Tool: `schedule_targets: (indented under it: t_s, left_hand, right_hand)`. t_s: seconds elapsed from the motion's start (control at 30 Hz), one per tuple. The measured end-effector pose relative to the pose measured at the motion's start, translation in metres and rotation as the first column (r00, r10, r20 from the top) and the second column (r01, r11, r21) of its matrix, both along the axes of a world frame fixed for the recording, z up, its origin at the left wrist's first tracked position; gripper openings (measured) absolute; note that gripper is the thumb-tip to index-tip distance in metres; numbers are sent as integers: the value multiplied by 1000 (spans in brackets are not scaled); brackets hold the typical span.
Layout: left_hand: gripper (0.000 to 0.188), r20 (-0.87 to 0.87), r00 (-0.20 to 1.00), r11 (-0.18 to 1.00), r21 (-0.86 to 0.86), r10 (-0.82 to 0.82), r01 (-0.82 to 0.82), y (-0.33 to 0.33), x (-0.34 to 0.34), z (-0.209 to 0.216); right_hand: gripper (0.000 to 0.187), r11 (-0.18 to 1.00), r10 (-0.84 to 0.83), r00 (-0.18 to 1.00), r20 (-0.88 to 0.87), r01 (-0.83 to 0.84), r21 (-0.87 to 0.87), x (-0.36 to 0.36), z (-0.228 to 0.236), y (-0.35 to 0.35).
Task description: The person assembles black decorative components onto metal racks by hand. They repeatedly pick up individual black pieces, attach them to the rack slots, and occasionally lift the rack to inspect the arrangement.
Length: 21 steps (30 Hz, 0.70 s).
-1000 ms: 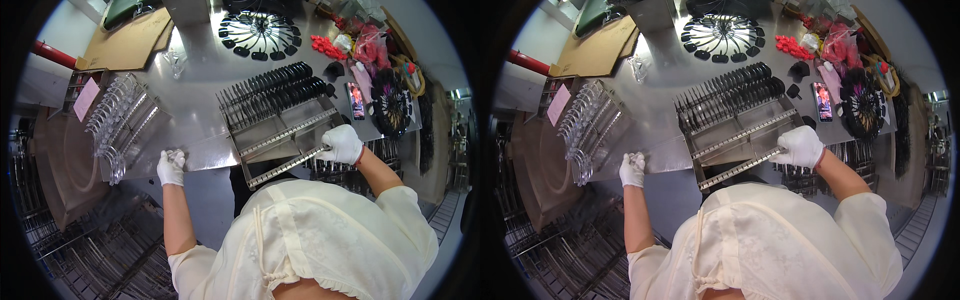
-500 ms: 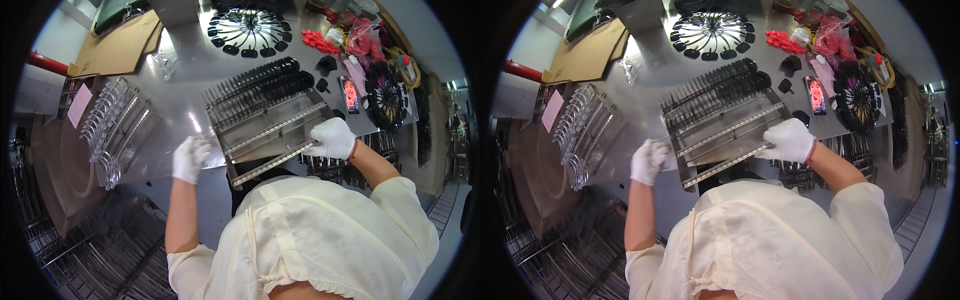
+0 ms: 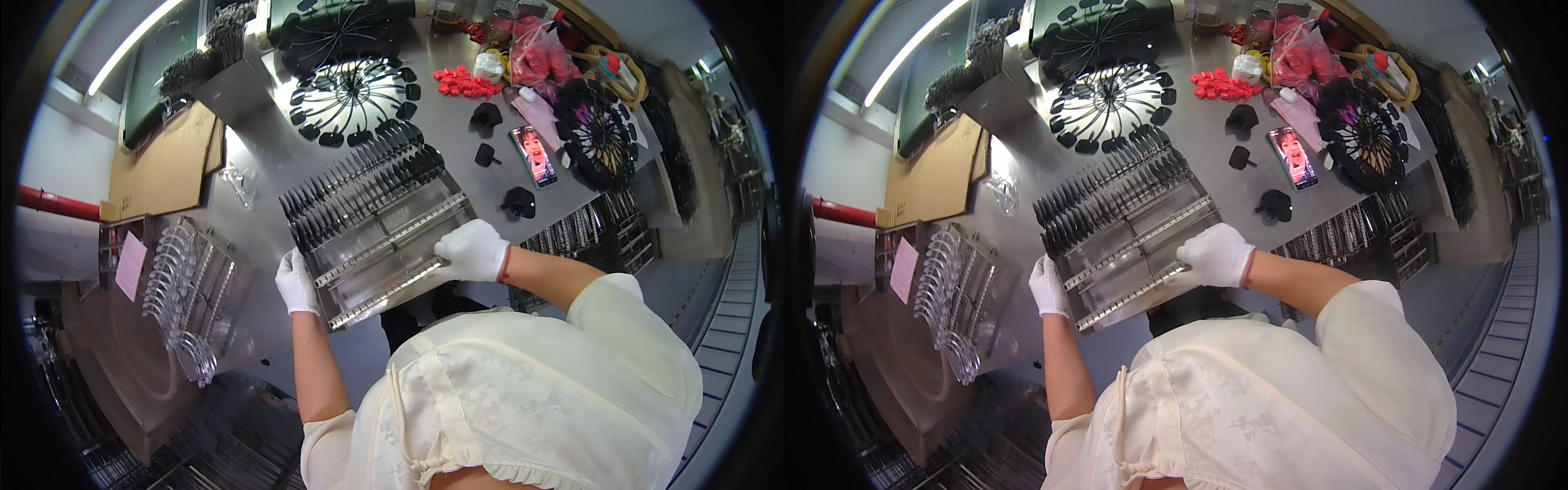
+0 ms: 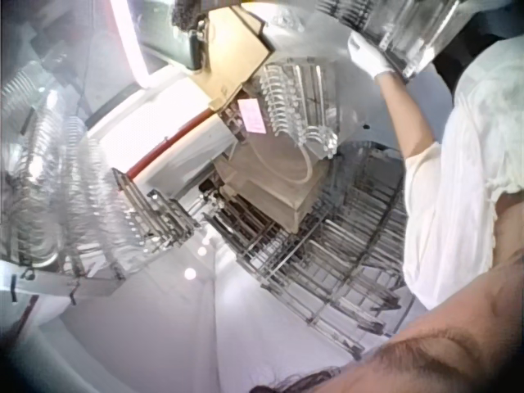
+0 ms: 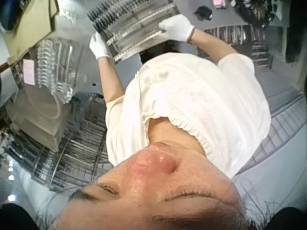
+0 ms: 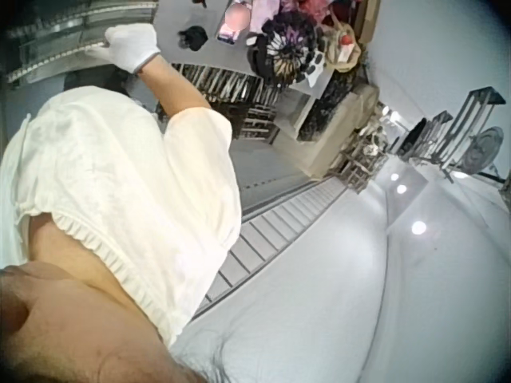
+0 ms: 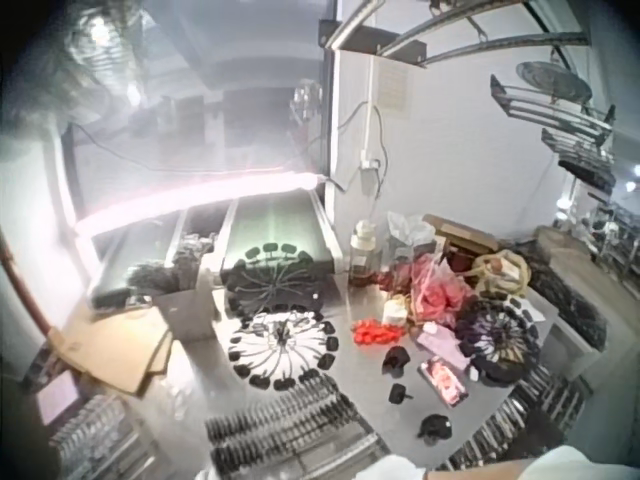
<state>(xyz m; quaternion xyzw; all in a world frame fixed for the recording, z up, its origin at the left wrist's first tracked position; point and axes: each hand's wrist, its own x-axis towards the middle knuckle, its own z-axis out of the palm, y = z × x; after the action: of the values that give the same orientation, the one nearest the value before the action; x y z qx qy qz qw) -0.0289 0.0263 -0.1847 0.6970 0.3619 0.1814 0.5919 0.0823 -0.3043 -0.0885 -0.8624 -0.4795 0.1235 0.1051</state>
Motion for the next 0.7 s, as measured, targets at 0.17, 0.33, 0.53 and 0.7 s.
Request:
schedule_targets:
  t_s: [0.17, 0.33, 0.53, 0.7]
  left_hand:
    - [51, 92, 989, 961, -240, -115, 134, 36, 28, -20]
    - [35, 91, 990, 993, -48, -103, 108, 74, 41, -49]
    - [23, -89, 985, 977, -162, -151, 135, 66, 49, -26]
    - [23, -14, 998, 949, -310, -63, 55, 82, 39, -33]
  right_hand:
    - [56, 988, -30, 996, 84, 17, 152, 8, -36, 17]
    - [56, 989, -43, 997, 67, 33, 144, 12, -29, 30]
    - [40, 925, -125, 990, -62, 139, 353, 15, -54, 22]
    - [46, 686, -505, 860, -71, 450, 572, 91, -24, 25]
